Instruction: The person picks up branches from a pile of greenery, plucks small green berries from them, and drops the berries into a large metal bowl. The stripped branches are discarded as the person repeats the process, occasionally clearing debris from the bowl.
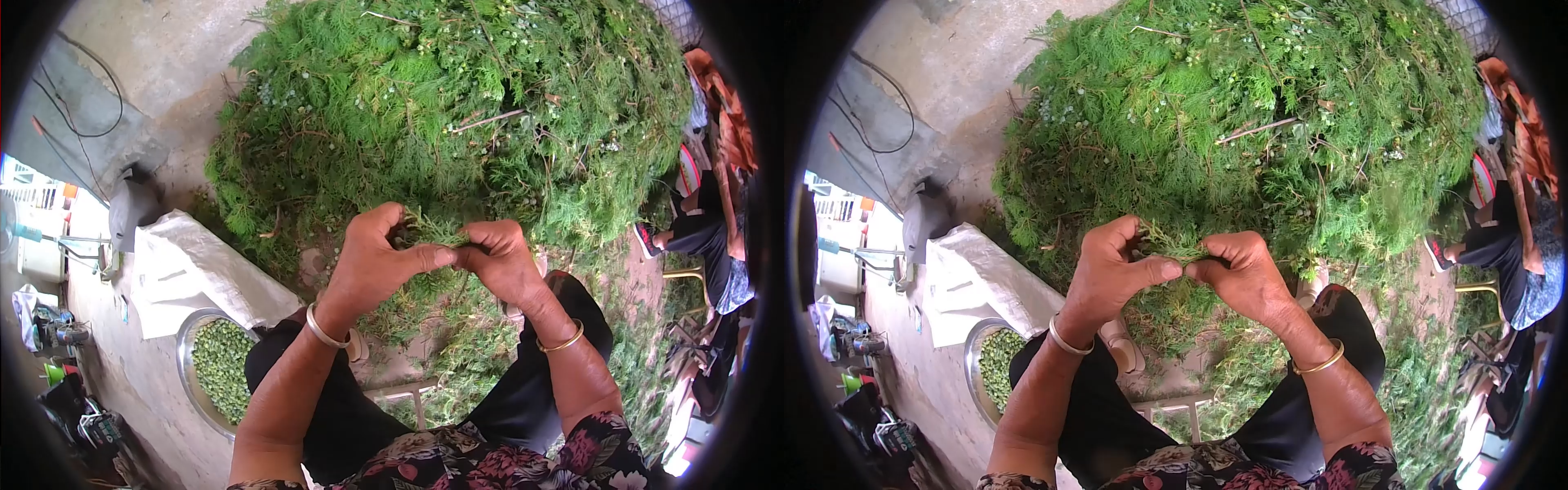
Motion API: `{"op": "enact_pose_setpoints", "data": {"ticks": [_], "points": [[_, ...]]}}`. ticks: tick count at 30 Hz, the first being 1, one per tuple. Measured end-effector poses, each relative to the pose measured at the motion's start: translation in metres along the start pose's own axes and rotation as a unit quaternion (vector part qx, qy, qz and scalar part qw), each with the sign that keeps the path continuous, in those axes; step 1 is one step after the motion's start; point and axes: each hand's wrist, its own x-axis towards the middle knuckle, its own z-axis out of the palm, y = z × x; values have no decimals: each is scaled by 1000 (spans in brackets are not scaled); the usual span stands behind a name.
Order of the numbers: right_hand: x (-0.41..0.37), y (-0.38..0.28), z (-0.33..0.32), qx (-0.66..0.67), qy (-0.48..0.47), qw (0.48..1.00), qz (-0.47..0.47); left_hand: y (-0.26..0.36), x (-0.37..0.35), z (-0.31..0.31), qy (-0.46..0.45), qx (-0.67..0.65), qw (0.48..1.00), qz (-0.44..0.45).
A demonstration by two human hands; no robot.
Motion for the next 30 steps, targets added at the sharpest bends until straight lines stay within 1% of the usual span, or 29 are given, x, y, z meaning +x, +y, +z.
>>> {"op": "enact_pose_setpoints", "data": {"ticks": [3,5,6,8,9,11,12,14,15,16,18,19,21,22,24,25,26,28,29,30], "points": [[-1,-6,2,29,-9,1000,1,4,-2,3,22,-23,999,-5],[0,-6,-1,24,-15,1000,0,8,-4,-1,37,-106,991,-76],[-1,-6,-2,19,-21,1000,-2,10,-4,-3,36,-106,991,-77],[0,-6,-3,22,-27,999,-1,17,-5,-8,31,-225,968,-103],[0,-6,-3,24,-35,999,0,21,-6,-11,31,-225,968,-103],[0,-3,-4,27,-35,999,1,27,-7,-18,60,-242,953,-169],[0,-2,-5,29,-36,999,1,26,-7,-24,60,-242,954,-169],[0,-4,-7,33,-25,999,2,21,-5,-34,38,-383,903,-191],[0,-4,-7,36,-14,999,2,18,-5,-34,62,-415,889,-186],[0,-4,-8,36,-14,999,2,18,-5,-34,62,-415,889,-186],[1,-2,-9,31,-4,999,-18,20,-5,-33,101,-507,832,-201],[1,-2,-9,31,-4,999,-18,20,-7,-32,101,-508,832,-201],[1,-1,-8,41,8,999,-8,17,-10,-30,25,-386,917,-98],[1,-1,-8,41,8,999,-7,18,-11,-27,24,-386,917,-98],[2,-2,-6,39,35,999,-9,20,-11,-16,10,-230,963,-141],[2,-4,-6,39,35,999,-8,19,-11,-9,30,-243,957,-157],[2,-6,-5,22,37,999,2,19,-10,-4,29,-243,957,-158],[2,-6,-4,6,40,999,12,19,-9,3,35,-153,976,-148],[2,-5,-4,-6,28,999,19,12,-7,5,31,-51,995,-77],[2,-5,-5,-18,17,999,26,6,-7,7,31,-51,995,-78]]}}
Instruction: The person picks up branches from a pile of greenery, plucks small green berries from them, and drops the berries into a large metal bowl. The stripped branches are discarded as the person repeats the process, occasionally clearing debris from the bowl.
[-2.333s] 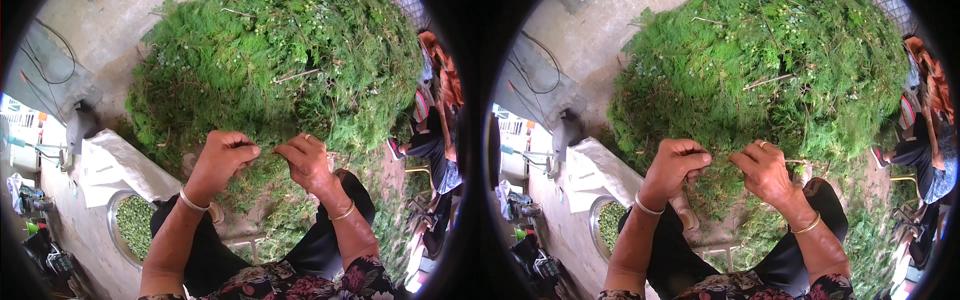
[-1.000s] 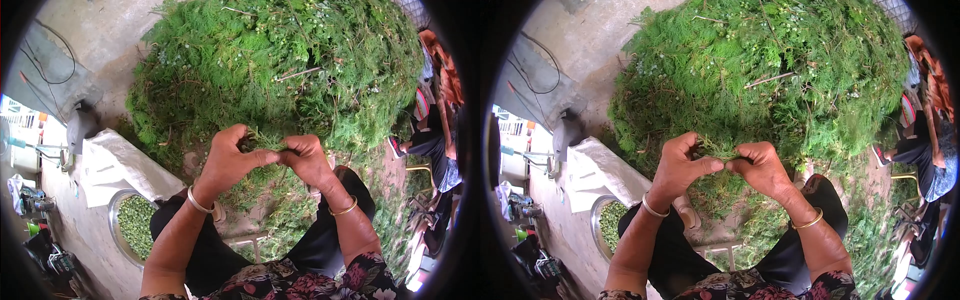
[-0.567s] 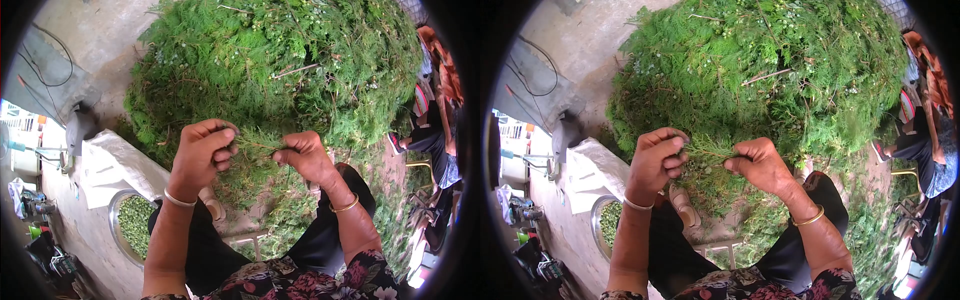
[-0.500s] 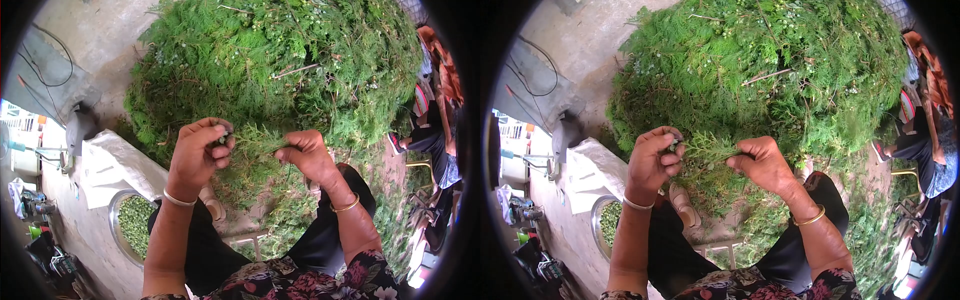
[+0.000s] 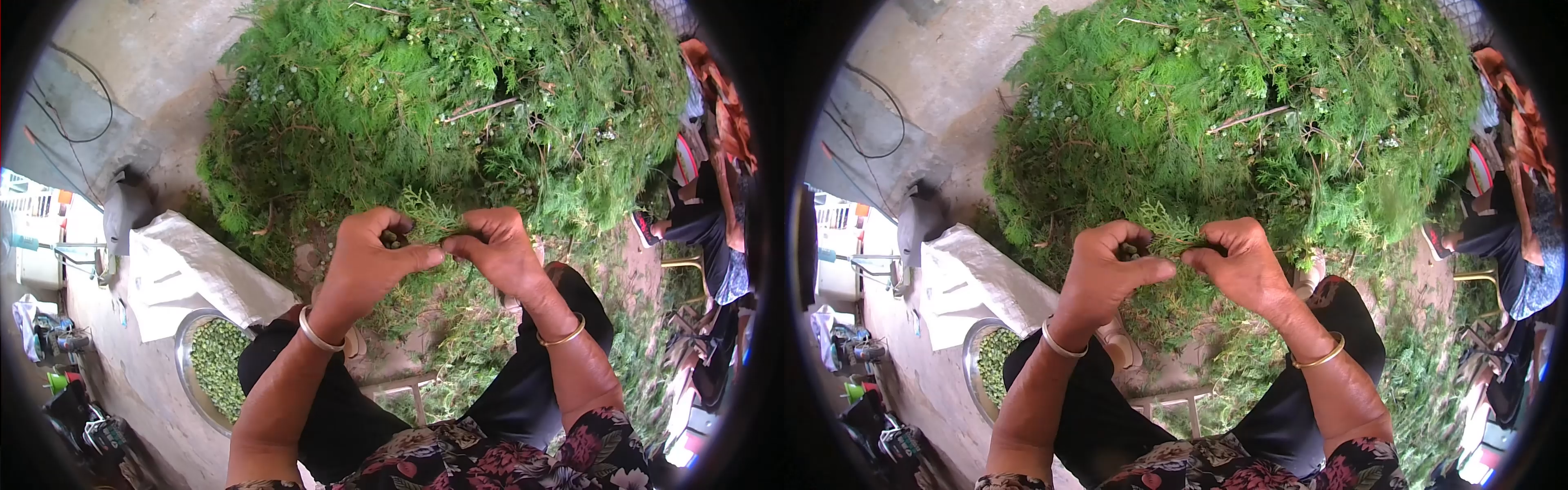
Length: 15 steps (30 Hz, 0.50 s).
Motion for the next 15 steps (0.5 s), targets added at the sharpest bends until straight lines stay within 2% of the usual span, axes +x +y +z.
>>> {"op": "enact_pose_setpoints", "data": {"ticks": [2,3,5,6,8,9,11,12,14,15], "points": [[-1,-3,1,8,-2,1000,10,-6,2,2,-10,116,991,60],[-2,-4,1,15,-4,1000,19,-4,1,1,-11,116,991,60],[-2,-5,-3,21,-17,1000,16,7,0,-5,-44,72,996,-27],[-2,-5,-5,26,-31,999,12,10,0,-7,-45,72,996,-27],[-3,-7,-7,41,-35,999,11,16,-1,-12,-46,-74,990,-109],[-3,-7,-7,56,-39,998,9,19,-2,-13,-47,-73,990,-109],[-3,-6,-8,76,-43,996,24,24,-2,-15,-31,-154,975,-157],[-2,-6,-8,95,-50,994,39,22,-2,-17,-32,-153,975,-157],[-2,-6,-13,127,-31,990,51,9,2,-24,6,-270,953,-141],[-3,-6,-16,160,-13,985,64,4,6,-33,5,-269,953,-141]]}}
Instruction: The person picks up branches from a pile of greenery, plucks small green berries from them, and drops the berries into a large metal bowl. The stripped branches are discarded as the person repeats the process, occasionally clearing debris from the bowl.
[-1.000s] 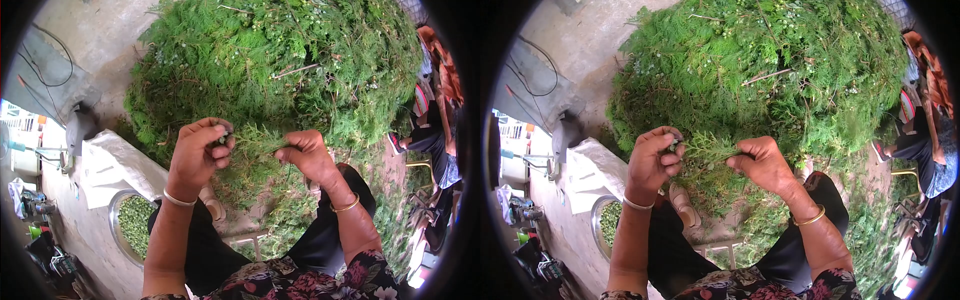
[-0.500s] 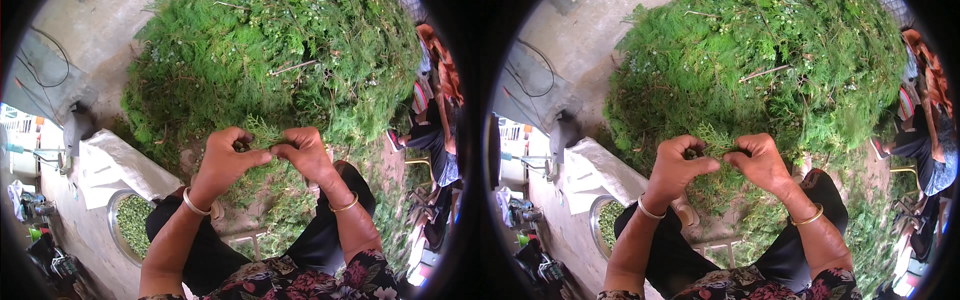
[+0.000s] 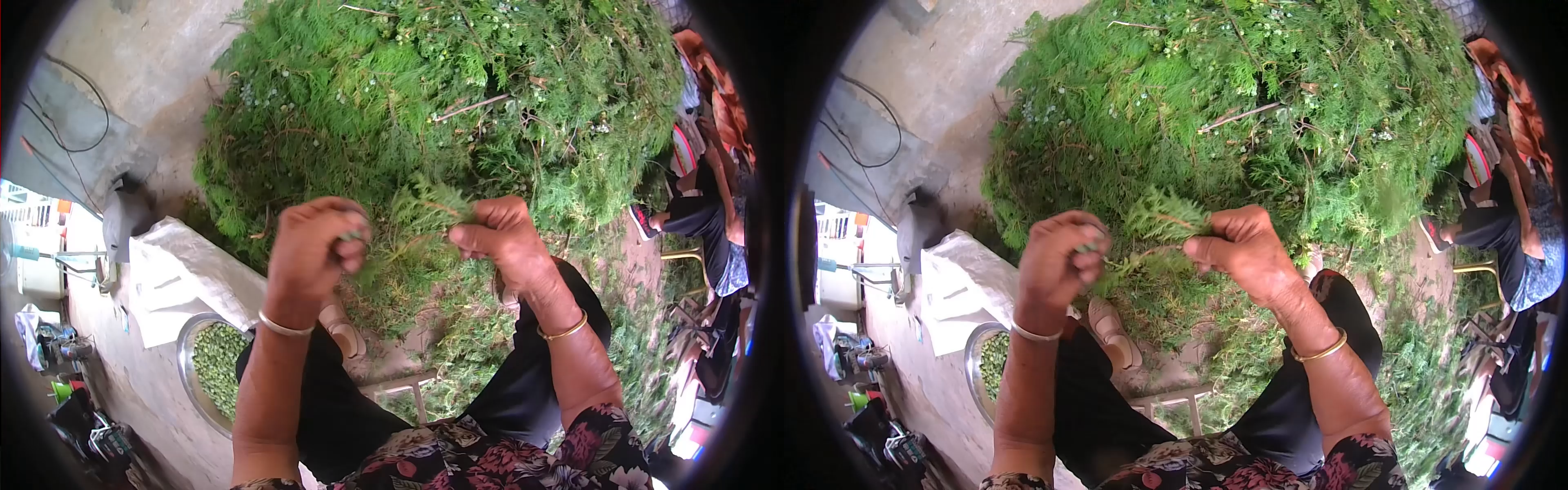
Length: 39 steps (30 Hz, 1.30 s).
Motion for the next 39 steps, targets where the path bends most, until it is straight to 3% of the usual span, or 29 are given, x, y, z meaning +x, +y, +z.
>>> {"op": "enact_pose_setpoints", "data": {"ticks": [2,5,10,13,14,21,27,33,39], "points": [[1,3,-4,25,20,999,13,7,11,-24,18,-200,980,10],[2,3,-7,57,33,998,23,-2,14,-37,-62,-288,955,-41],[5,10,-12,185,77,980,19,-12,5,-5,22,-194,978,-76],[6,11,-14,205,76,975,30,-23,8,0,-34,-167,981,-90],[6,11,-14,205,76,975,30,-26,10,1,-83,-213,968,-102],[5,7,-7,213,40,972,94,-29,5,36,-32,-179,982,-49],[4,3,-2,193,18,971,141,-22,4,35,-72,-189,978,-47],[3,-1,2,212,16,964,160,-21,5,30,-12,-153,988,-17],[3,-2,1,250,-9,951,179,-21,2,28,-19,-167,986,3]]}}
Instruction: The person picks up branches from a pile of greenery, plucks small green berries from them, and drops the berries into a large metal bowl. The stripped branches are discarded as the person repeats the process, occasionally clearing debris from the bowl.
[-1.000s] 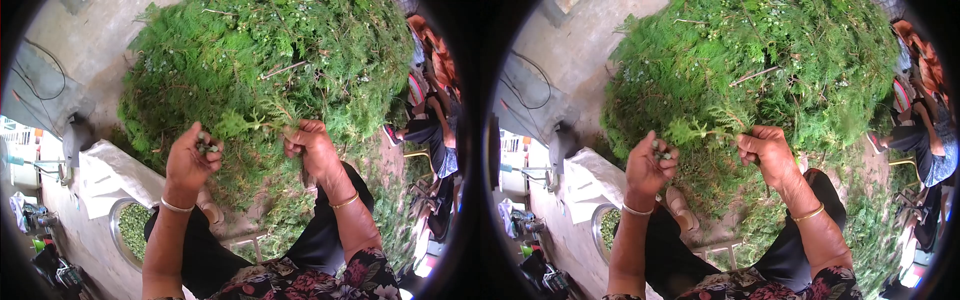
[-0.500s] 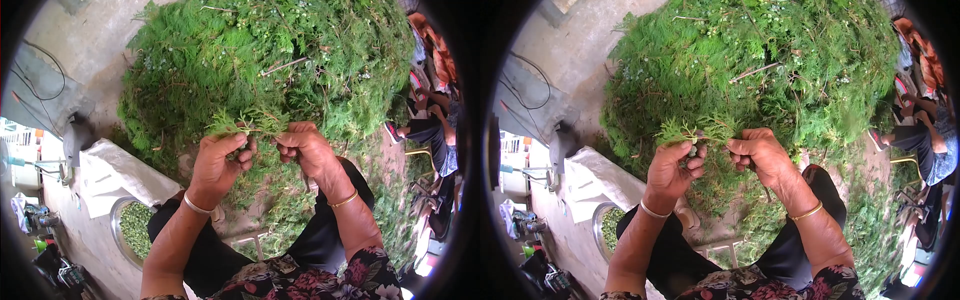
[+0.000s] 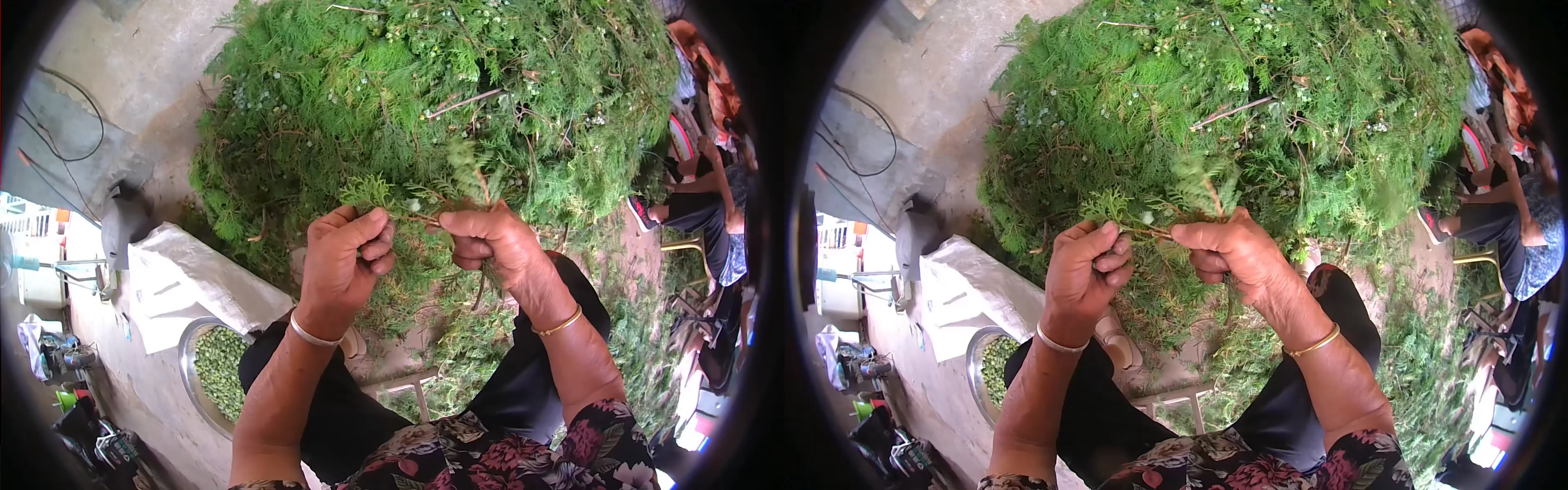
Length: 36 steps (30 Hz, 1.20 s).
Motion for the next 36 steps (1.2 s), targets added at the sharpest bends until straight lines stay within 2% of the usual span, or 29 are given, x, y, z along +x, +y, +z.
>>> {"op": "enact_pose_setpoints", "data": {"ticks": [2,7,9,10,14,16,18,20,26,29,31,32,34,36], "points": [[0,1,2,-19,17,1000,1,1,-1,1,-2,7,1000,1],[-4,-3,-3,-6,41,994,-99,15,2,-12,3,45,999,-10],[-12,-9,-11,-24,63,992,-104,32,9,-46,-47,-156,987,-2],[-15,-11,-14,-41,84,990,-109,39,8,-51,-47,-156,987,-2],[-16,-4,-22,-78,66,991,-87,53,-2,-46,-29,-210,977,9],[-20,-1,-19,-101,57,992,-51,45,-3,-37,-69,-172,983,15],[-27,0,-6,-102,74,988,-93,35,-1,-33,-88,-171,981,0],[-25,-3,-6,-129,59,988,-67,29,-4,-19,-47,14,998,-41],[-26,-9,-3,-178,37,983,-30,10,-8,-2,-42,119,989,-72],[-32,-12,6,-173,60,982,-35,4,-11,0,-40,179,981,-62],[-30,-6,1,-215,105,971,0,2,-12,1,-128,297,946,-34],[-30,-7,2,-214,106,971,1,1,-13,3,-129,297,945,-36],[-30,-10,7,-233,94,968,17,-1,-15,9,-126,378,917,-2],[-26,-6,2,-261,100,960,17,-1,-14,8,-108,358,927,-22]]}}
